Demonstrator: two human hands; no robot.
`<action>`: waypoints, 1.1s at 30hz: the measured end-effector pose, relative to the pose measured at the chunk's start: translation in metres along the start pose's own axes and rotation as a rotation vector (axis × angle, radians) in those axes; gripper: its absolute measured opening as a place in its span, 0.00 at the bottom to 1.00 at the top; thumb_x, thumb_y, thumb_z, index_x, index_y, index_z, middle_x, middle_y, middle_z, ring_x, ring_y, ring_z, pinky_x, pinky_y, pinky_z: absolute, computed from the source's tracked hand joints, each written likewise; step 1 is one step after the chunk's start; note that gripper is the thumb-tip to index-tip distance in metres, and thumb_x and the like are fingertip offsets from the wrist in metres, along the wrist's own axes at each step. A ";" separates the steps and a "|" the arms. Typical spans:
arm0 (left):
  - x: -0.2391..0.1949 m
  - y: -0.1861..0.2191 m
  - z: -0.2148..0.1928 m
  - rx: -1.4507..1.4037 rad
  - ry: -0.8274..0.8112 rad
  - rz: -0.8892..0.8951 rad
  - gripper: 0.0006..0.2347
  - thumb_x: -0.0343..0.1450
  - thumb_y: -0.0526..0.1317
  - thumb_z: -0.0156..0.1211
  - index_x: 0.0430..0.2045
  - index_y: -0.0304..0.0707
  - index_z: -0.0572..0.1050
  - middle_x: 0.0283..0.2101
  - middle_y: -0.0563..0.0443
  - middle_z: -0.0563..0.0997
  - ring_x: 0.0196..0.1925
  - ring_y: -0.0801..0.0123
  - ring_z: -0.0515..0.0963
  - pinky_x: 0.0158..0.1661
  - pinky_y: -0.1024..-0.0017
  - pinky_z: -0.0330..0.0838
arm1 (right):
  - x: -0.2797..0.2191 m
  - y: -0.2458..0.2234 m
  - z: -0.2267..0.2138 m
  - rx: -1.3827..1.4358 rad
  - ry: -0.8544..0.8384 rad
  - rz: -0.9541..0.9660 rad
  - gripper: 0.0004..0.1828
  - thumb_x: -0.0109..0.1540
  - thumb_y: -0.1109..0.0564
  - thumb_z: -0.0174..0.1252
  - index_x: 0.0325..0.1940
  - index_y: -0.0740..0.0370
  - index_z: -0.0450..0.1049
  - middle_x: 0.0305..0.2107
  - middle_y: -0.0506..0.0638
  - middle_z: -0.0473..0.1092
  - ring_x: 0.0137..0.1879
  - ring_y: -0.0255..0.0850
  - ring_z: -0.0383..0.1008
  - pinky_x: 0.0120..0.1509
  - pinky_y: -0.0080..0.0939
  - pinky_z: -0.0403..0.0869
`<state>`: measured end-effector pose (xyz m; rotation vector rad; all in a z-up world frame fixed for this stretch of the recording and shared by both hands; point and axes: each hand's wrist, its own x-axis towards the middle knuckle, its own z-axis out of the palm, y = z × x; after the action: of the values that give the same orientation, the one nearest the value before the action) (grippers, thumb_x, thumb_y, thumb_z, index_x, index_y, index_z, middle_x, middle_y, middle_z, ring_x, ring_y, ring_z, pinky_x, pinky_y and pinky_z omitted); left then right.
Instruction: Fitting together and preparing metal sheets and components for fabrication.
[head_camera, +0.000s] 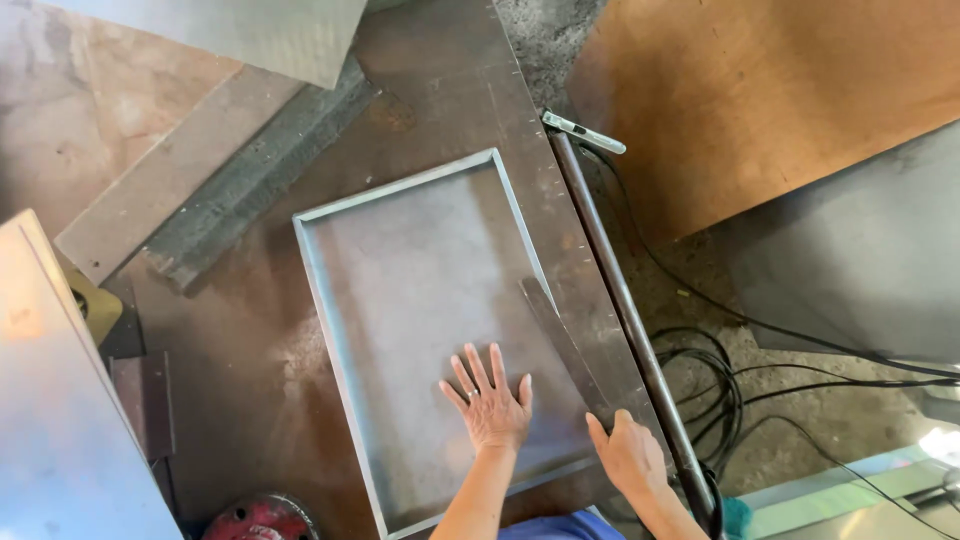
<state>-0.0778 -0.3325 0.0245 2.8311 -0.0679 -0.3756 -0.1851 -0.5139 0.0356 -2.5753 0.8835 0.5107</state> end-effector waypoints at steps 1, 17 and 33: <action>0.008 0.003 -0.009 0.044 -0.108 -0.006 0.36 0.73 0.62 0.45 0.73 0.50 0.44 0.77 0.37 0.37 0.77 0.37 0.34 0.67 0.32 0.24 | 0.004 0.003 0.002 -0.003 0.009 0.001 0.29 0.62 0.34 0.56 0.34 0.65 0.71 0.30 0.68 0.76 0.41 0.66 0.77 0.45 0.61 0.76; 0.118 -0.007 -0.027 0.046 -0.063 -0.035 0.38 0.71 0.67 0.43 0.75 0.53 0.44 0.78 0.40 0.36 0.78 0.40 0.33 0.68 0.31 0.24 | 0.053 -0.053 -0.028 0.123 0.130 -0.162 0.25 0.65 0.40 0.61 0.34 0.67 0.71 0.25 0.68 0.74 0.34 0.67 0.75 0.37 0.59 0.73; 0.119 -0.010 -0.022 -0.063 -0.126 -0.057 0.39 0.69 0.68 0.46 0.74 0.54 0.46 0.78 0.41 0.36 0.78 0.40 0.33 0.67 0.29 0.23 | 0.124 -0.135 -0.083 0.025 0.139 -0.195 0.27 0.65 0.40 0.63 0.34 0.70 0.73 0.26 0.71 0.73 0.35 0.68 0.76 0.39 0.59 0.74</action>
<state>0.0429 -0.3270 0.0120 2.7492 -0.0017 -0.5588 0.0110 -0.5151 0.0824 -2.6626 0.6674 0.2657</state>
